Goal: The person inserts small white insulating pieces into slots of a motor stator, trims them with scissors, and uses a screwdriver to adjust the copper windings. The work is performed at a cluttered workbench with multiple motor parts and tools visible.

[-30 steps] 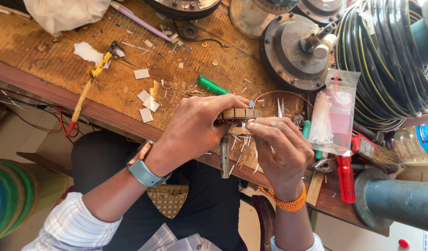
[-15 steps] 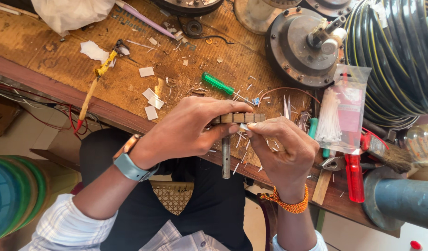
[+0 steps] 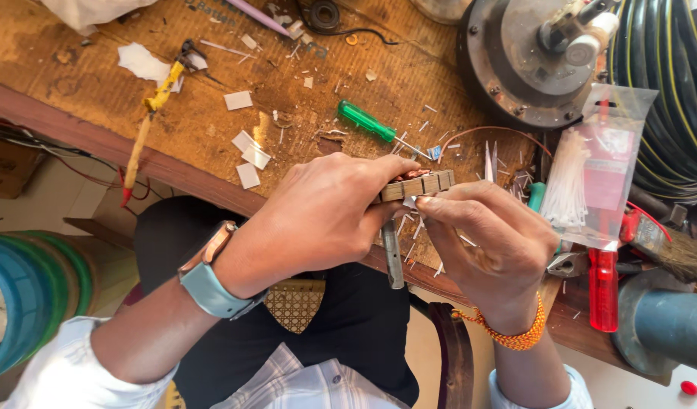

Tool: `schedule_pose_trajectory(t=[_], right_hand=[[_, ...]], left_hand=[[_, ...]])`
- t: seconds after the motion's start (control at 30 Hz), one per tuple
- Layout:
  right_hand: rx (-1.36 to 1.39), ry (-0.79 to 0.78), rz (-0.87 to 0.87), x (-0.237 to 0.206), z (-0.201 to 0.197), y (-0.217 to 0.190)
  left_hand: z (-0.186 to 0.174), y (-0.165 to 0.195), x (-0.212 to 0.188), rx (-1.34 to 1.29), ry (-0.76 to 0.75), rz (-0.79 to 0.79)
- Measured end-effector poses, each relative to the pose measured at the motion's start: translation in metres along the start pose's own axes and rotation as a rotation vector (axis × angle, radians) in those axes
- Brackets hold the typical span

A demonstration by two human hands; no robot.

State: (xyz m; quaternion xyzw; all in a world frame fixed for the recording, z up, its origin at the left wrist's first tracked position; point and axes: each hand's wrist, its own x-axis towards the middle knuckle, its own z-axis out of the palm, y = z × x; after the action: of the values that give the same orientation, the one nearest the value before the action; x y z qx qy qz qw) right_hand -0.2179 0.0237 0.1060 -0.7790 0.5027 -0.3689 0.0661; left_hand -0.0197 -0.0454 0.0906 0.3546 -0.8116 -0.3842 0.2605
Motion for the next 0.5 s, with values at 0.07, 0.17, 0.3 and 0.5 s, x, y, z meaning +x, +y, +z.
schedule_pose_trajectory(t=[0.07, 0.17, 0.3, 0.5], right_hand=[[-0.028, 0.012, -0.011, -0.003, -0.001, 0.003], [-0.053, 0.019, -0.109, -0.005, -0.003, 0.012], [-0.101, -0.017, -0.283, -0.006, -0.012, 0.027], [-0.074, -0.06, -0.377, 0.001, -0.019, 0.041]], left_hand=[[0.0, 0.006, 0.004, 0.017, 0.018, 0.032], [0.004, 0.014, 0.01, 0.167, -0.075, -0.065], [0.013, 0.023, 0.016, 0.251, -0.018, 0.02], [0.013, 0.024, 0.027, 0.307, -0.081, 0.046]])
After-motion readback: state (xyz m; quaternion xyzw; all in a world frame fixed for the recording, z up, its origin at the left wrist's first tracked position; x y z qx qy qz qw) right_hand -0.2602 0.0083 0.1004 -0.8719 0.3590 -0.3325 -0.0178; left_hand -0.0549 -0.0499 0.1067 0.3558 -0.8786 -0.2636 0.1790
